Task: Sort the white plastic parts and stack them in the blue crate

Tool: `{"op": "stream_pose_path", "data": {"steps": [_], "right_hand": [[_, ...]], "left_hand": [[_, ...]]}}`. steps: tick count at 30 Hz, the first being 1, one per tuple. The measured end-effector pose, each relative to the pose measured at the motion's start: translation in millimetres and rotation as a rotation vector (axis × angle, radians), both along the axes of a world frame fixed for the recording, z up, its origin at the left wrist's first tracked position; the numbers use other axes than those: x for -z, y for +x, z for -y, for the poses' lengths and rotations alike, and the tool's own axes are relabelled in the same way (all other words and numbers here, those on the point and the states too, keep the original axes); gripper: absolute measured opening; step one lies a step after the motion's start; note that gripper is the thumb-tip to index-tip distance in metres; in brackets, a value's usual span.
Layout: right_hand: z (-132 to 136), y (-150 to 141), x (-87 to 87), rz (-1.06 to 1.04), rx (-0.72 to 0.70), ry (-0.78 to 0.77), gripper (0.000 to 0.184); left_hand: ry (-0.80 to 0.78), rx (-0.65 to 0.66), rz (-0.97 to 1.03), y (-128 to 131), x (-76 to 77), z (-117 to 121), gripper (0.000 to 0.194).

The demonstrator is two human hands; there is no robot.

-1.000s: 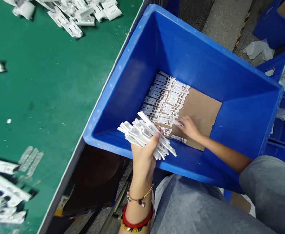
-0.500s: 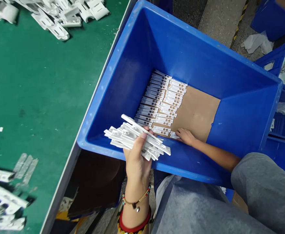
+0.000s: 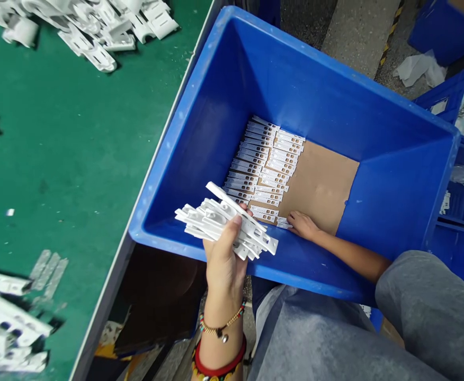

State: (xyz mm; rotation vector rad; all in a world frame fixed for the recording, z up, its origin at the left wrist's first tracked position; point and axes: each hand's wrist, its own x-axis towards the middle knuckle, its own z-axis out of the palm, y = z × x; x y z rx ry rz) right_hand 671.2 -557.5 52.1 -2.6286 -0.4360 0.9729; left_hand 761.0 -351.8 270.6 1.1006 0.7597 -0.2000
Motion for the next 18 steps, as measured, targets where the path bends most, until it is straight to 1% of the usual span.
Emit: {"op": "stream_pose_path", "data": {"steps": [2,4,5,6,7,8,9,10,11,12,14,15,16,18], "right_hand": [[-0.2,0.0,-2.0,0.005,0.011,0.002,0.015],[-3.1,9.1,-10.0,0.025,0.061,0.027,0.014],[-6.3,18.4,-18.0,0.045,0.134,0.077,0.015],[-10.9,30.6,-29.5,0.074,0.243,0.164,0.018],[-16.9,45.4,-44.7,0.108,0.376,0.291,0.023],[-24.1,61.8,-63.1,0.14,0.515,0.454,0.029],[-32.0,78.6,-84.1,0.17,0.616,0.631,0.036],[-40.1,94.7,-106.4,0.179,0.651,0.805,0.041],[-48.0,108.8,-128.4,0.166,0.64,0.955,0.044],[-55.1,120.3,-148.7,0.129,0.6,1.061,0.044],[-65.7,133.3,-180.3,0.048,0.565,1.158,0.041],[-68.9,135.1,-190.9,0.001,0.579,1.175,0.04],[-70.7,134.4,-198.5,-0.046,0.616,1.18,0.04],[-71.1,128.6,-207.4,-0.129,0.708,1.176,0.043]], "left_hand": [[0.009,0.025,0.003,-0.7,1.1,0.3,0.035],[0.01,0.029,0.001,-1.5,1.7,0.8,0.038],[0.008,0.028,-0.003,-1.9,1.8,1.1,0.04],[0.004,0.024,-0.008,-2.1,1.9,1.3,0.041],[-0.001,0.023,-0.011,-2.3,1.9,1.5,0.042],[-0.003,0.026,-0.01,-2.3,2.1,1.6,0.043],[-0.002,0.041,-0.003,-2.3,2.4,1.6,0.044],[-0.001,0.068,0.008,-2.3,2.8,1.5,0.044],[0.001,0.103,0.02,-2.3,3.5,1.5,0.045],[0.002,0.138,0.032,-2.3,4.2,1.5,0.045],[-0.006,0.184,0.046,-2.7,5.7,2.4,0.045],[-0.01,0.184,0.048,-2.9,6.2,3.4,0.045],[-0.009,0.171,0.053,-3.1,6.5,4.6,0.043],[0.016,0.137,0.065,-3.1,6.2,7.2,0.039]]}}
